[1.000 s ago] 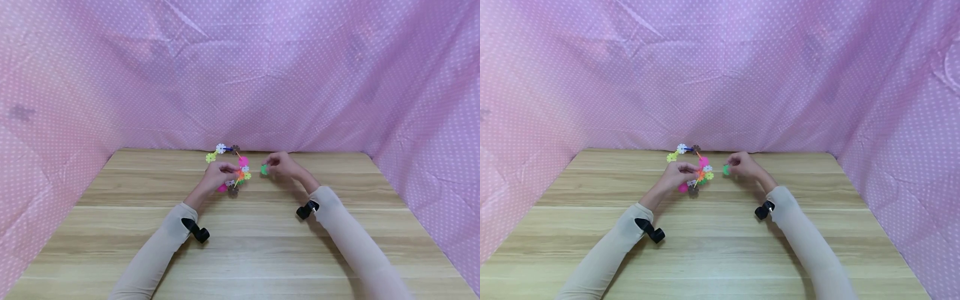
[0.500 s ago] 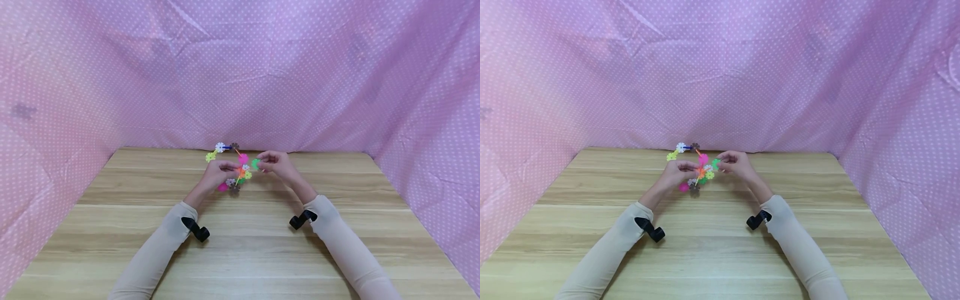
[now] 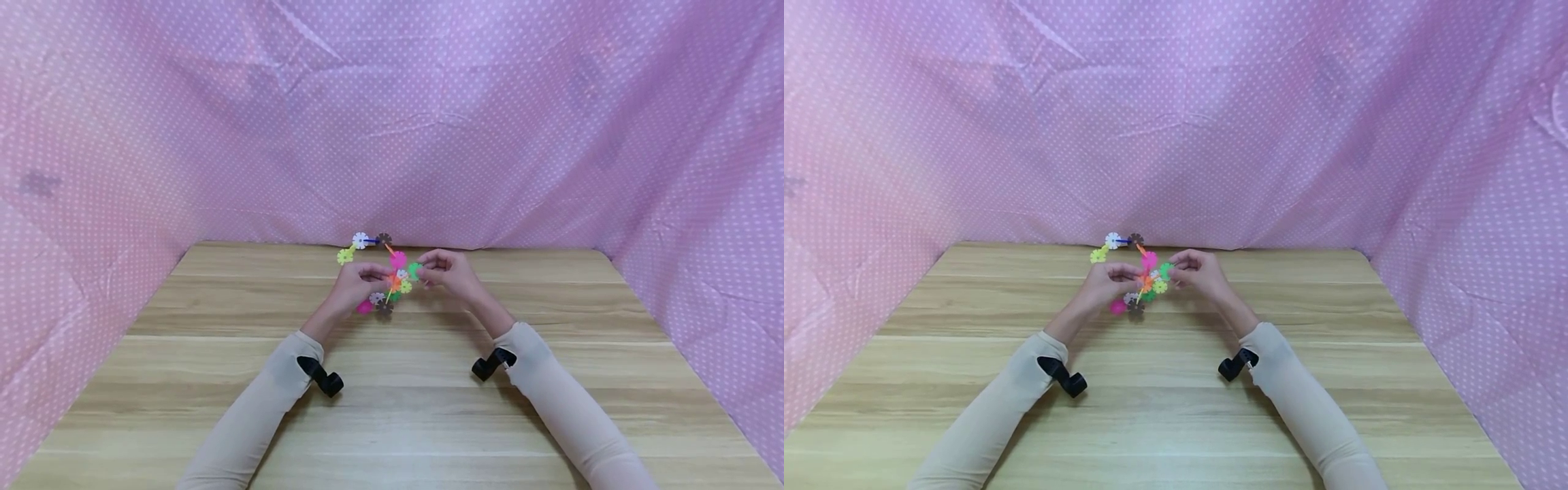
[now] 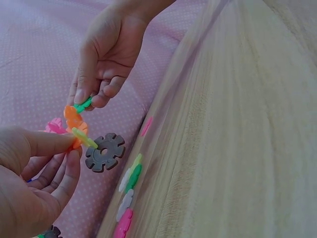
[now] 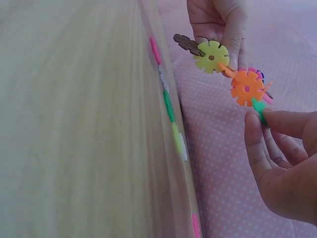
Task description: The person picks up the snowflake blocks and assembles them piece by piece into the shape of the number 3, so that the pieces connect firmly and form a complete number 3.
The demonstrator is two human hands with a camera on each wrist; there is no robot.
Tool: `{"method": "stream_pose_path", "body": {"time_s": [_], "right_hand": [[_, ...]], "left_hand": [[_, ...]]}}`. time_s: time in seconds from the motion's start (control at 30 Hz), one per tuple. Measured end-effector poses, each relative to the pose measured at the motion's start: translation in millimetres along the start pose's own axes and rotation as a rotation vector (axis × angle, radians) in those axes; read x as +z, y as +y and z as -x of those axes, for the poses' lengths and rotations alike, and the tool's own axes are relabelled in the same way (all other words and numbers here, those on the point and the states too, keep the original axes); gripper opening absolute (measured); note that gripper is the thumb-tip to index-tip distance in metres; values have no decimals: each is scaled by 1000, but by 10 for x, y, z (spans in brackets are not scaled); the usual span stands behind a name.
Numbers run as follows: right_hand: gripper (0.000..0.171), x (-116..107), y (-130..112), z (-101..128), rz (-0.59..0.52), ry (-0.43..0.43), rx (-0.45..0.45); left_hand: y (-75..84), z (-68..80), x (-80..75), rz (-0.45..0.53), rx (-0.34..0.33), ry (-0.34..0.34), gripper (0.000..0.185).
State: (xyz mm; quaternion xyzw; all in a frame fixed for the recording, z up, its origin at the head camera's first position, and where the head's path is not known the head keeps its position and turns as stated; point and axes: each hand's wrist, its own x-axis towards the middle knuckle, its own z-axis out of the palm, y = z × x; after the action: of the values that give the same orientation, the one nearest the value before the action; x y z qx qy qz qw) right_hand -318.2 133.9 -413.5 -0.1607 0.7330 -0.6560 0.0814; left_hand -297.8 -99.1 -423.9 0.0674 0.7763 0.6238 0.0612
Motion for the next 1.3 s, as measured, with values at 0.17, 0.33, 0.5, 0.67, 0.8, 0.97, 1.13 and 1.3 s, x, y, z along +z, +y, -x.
{"method": "stream_pose_path", "body": {"time_s": [0.17,0.33,0.5,0.67,0.8,0.97,1.13,1.3], "right_hand": [[32,17,7,-11,1,22,-27],[30,37,-6,-12,30,41,-49],[27,59,-11,-2,44,43,-71],[24,91,-14,19,14,51,-111],[22,105,-21,37,12,69,-143],[19,117,-41,53,25,79,-166],[19,116,-66,59,55,80,-174],[19,109,-70,54,62,88,-160]], "left_hand": [[12,12,10,7,12,18,24],[30,17,13,3,22,48,24],[18,13,13,-2,45,60,24],[1,17,15,11,37,70,22],[17,28,26,36,39,78,22],[33,38,43,49,41,91,22],[48,53,54,43,19,93,21],[68,59,60,10,48,89,19]]}}
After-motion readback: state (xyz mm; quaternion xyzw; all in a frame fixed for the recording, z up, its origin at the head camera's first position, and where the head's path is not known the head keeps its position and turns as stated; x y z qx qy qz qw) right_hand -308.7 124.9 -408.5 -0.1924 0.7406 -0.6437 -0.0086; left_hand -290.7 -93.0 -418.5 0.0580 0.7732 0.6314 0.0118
